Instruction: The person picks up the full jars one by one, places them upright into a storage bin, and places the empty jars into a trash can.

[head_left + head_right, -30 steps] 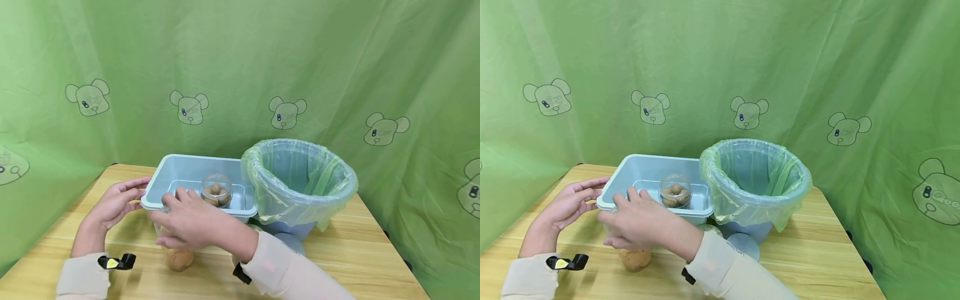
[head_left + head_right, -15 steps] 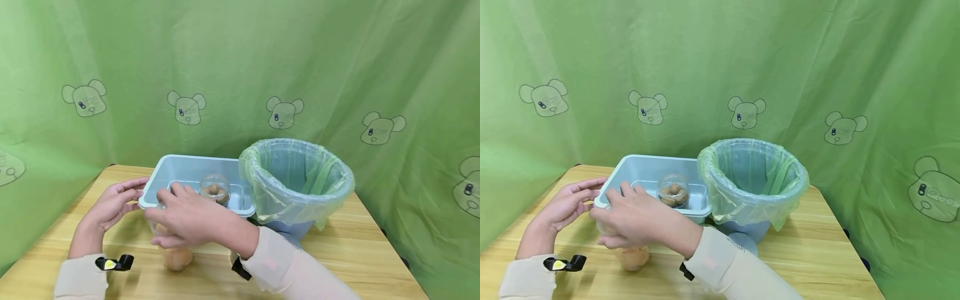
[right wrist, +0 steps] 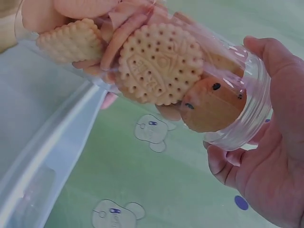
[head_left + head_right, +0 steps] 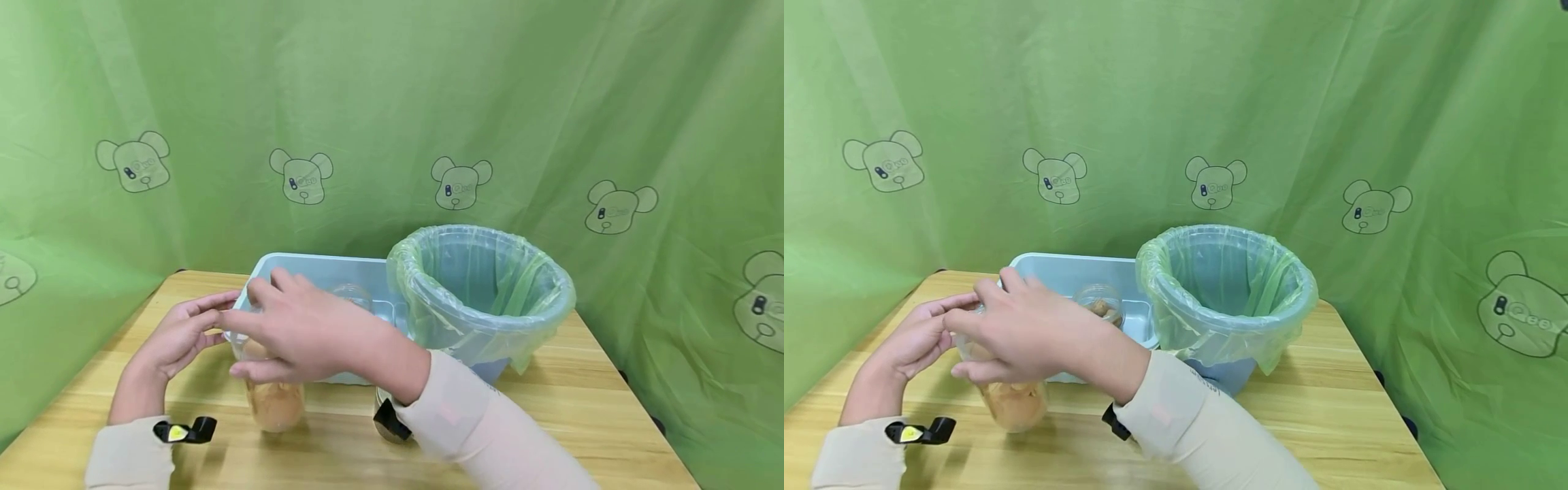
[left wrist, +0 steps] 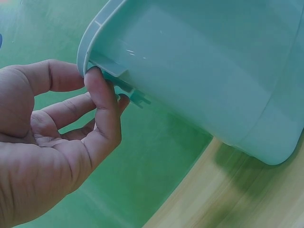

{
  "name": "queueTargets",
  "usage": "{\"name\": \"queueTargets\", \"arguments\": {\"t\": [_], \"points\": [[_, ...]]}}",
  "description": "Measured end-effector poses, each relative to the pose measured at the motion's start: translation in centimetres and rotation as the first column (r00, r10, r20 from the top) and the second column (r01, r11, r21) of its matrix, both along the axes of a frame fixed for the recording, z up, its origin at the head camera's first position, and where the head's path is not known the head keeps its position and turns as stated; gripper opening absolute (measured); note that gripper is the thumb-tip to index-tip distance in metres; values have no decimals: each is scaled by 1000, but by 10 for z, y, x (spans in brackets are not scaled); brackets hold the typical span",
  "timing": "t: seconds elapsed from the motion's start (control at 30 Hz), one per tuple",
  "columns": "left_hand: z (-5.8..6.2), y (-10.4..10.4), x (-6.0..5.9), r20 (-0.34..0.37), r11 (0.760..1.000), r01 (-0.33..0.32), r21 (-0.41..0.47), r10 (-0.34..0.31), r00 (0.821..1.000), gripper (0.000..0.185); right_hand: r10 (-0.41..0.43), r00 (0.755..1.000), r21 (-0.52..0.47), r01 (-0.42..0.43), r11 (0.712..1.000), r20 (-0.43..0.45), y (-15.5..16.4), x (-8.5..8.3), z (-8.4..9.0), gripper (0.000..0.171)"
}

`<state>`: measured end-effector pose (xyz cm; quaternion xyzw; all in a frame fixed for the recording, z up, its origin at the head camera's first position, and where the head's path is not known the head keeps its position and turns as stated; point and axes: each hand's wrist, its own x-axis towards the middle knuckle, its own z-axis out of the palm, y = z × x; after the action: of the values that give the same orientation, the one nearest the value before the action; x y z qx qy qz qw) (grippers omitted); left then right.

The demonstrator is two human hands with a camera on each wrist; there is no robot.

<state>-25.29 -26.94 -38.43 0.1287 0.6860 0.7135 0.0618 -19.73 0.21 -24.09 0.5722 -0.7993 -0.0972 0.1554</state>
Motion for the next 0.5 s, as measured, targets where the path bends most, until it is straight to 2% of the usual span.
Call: {"name": "queueTargets", "arguments": {"t": [0.13, 0.23, 0.5], "points": [[-1, 0, 0, -8, 1000, 3, 16, -2, 1000, 33, 18, 1000, -19, -18, 1000, 1, 0, 0, 14, 44], [-1, 0, 0, -12, 1000, -8, 14, 8, 1000, 21, 15, 1000, -19, -15, 1000, -3, 0, 1, 25, 44], [0, 1, 1, -11, 1000, -10, 15, 10, 1000, 24, -47, 998, -7, 47, 999, 44, 0, 0, 58, 46]]}}
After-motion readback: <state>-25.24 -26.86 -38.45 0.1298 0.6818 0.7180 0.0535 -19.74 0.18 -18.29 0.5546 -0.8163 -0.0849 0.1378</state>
